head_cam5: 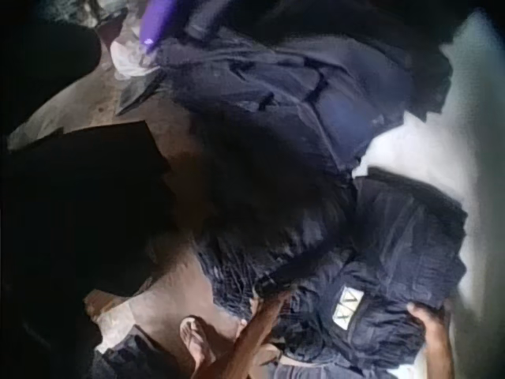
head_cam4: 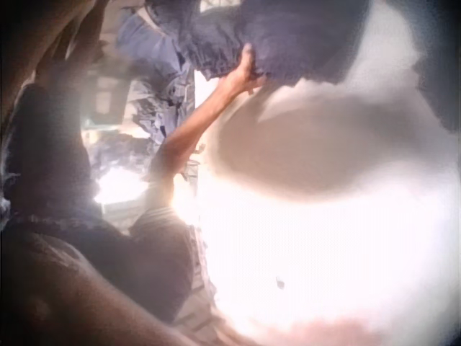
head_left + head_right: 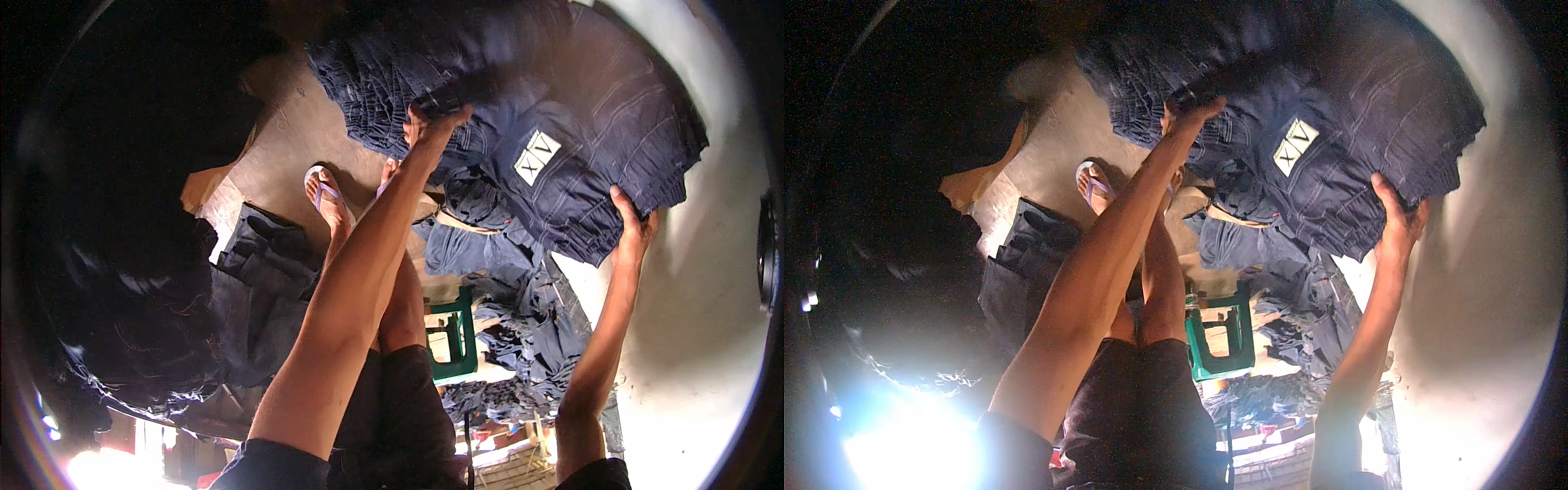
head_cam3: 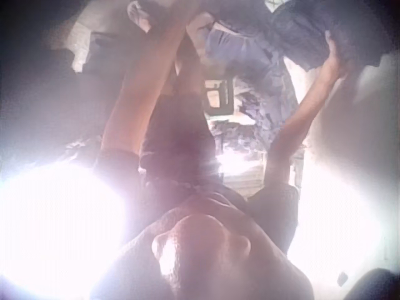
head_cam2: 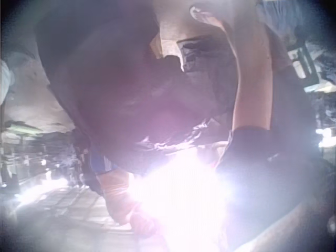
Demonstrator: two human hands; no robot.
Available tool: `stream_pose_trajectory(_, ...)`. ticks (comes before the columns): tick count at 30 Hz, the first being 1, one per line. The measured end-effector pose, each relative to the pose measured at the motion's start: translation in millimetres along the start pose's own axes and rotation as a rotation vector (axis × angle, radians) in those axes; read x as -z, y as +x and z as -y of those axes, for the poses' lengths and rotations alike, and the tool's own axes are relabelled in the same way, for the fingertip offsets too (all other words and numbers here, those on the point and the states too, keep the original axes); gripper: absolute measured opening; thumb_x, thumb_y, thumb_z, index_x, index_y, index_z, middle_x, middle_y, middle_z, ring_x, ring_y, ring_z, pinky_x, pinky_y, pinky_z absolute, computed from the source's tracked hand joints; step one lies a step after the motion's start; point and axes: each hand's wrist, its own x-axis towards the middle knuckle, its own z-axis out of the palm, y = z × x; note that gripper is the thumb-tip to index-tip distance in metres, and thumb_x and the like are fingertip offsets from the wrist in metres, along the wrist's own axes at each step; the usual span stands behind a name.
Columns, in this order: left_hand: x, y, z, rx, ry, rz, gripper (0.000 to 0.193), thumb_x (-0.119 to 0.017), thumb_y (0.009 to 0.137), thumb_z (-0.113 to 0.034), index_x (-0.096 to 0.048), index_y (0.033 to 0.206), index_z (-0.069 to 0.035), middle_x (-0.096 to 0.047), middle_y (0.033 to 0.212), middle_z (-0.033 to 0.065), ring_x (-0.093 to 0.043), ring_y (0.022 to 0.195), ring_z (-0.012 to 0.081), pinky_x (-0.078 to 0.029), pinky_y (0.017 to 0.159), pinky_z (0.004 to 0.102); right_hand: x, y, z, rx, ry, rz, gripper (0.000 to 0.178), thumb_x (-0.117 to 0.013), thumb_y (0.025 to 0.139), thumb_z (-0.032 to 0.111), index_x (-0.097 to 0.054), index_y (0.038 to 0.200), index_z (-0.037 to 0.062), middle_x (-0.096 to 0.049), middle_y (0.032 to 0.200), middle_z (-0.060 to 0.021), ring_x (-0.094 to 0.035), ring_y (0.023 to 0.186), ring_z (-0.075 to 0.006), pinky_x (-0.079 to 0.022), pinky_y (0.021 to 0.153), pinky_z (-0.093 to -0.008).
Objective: The person uses a handheld rotary tool to distress the fabric of dark denim jeans, focusing on the pockets and seams. They then fold the jeans and place them on a pile with other finished garments.
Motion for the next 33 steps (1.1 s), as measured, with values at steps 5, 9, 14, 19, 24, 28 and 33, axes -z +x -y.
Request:
stream_pose_trajectory(5, -17, -13, -40, 0.123, 0.076, -0.234, 0.139, -0.105, 0.057, -0.056, -0.031, 0.151, 0.014, -0.060, 0.148, 0.0277, -0.056, 0.143, 0.0397, -0.037, 0.127, 0.0468, 3, 1, -6, -0.003, -0.001, 0.010, 0.087, -0.098, 0.072, 0.020, -0.059, 0.147, -0.0020, -0.062, 0.144, -0.0163, -0.060, 0.132, -0.0304, -0.046, 0.116, -0.0447)
stream_pose_trajectory(9, -32, 8, -52, 0.093, 0.138, -0.228, 0.120, -0.104, 0.063, -0.045, -0.038, 0.150, 0.004, -0.064, 0.144, 0.0261, -0.059, 0.140, 0.0399, -0.042, 0.124, 0.0463, 6, 1, -7, 0.030, -0.008, -0.009, 0.092, -0.098, 0.073, 0.025, -0.056, 0.151, -0.0012, -0.060, 0.146, -0.0171, -0.059, 0.133, -0.0323, -0.045, 0.117, -0.0465)
stream_pose_trajectory(14, -22, 19, -28, -0.304, 0.282, -0.207, 0.113, -0.100, 0.066, -0.029, -0.037, 0.157, -0.006, -0.068, 0.141, 0.0259, -0.065, 0.131, 0.0444, -0.052, 0.114, 0.0481, 15, 0, -1, 0.150, -0.290, -0.073, 0.097, -0.099, 0.074, 0.031, -0.054, 0.154, -0.0035, -0.060, 0.145, -0.0230, -0.059, 0.133, -0.0342, -0.044, 0.119, -0.0486)
stream_pose_trajectory(19, 25, -82, -33, -0.603, -0.034, 0.070, 0.095, -0.097, 0.068, -0.012, -0.050, 0.150, -0.003, -0.072, 0.136, 0.0210, -0.071, 0.122, 0.0362, -0.054, 0.110, 0.0417, -10, -20, 26, 0.181, -0.414, 0.027, 0.077, -0.095, 0.079, 0.020, -0.060, 0.142, -0.0071, -0.068, 0.136, -0.0246, -0.067, 0.124, -0.0354, -0.049, 0.115, -0.0448)
stream_pose_trajectory(24, 30, -216, -76, -0.499, 0.435, 0.138, 0.095, -0.094, 0.072, -0.039, -0.048, 0.143, 0.005, -0.067, 0.127, 0.0326, -0.068, 0.118, 0.0465, -0.055, 0.101, 0.0496, -55, -85, 28, 0.433, -0.198, 0.192, 0.097, -0.092, 0.072, 0.011, -0.049, 0.158, 0.0011, -0.068, 0.144, -0.0224, -0.066, 0.134, -0.0355, -0.047, 0.117, -0.0443)
stream_pose_trajectory(28, 96, -333, -95, -0.424, 0.744, 0.300, 0.102, -0.071, 0.090, -0.077, -0.045, 0.141, 0.008, -0.063, 0.129, 0.0365, -0.065, 0.125, 0.0504, -0.050, 0.108, 0.0555, -15, -140, 34, 0.127, 0.052, 0.390, 0.094, -0.091, 0.071, 0.015, -0.050, 0.154, -0.0026, -0.069, 0.138, -0.0255, -0.066, 0.129, -0.0372, -0.048, 0.115, -0.0468)
stream_pose_trajectory(33, 156, -484, -132, -0.537, 0.894, 0.537, 0.078, -0.052, 0.111, -0.056, -0.030, 0.149, 0.008, -0.063, 0.110, 0.0409, -0.069, 0.102, 0.0596, -0.056, 0.086, 0.0657, 60, -251, 82, -0.043, 0.033, 0.334, 0.103, -0.094, 0.069, 0.021, -0.045, 0.157, -0.0015, -0.058, 0.149, -0.0236, -0.059, 0.135, -0.0396, -0.044, 0.117, -0.0492)
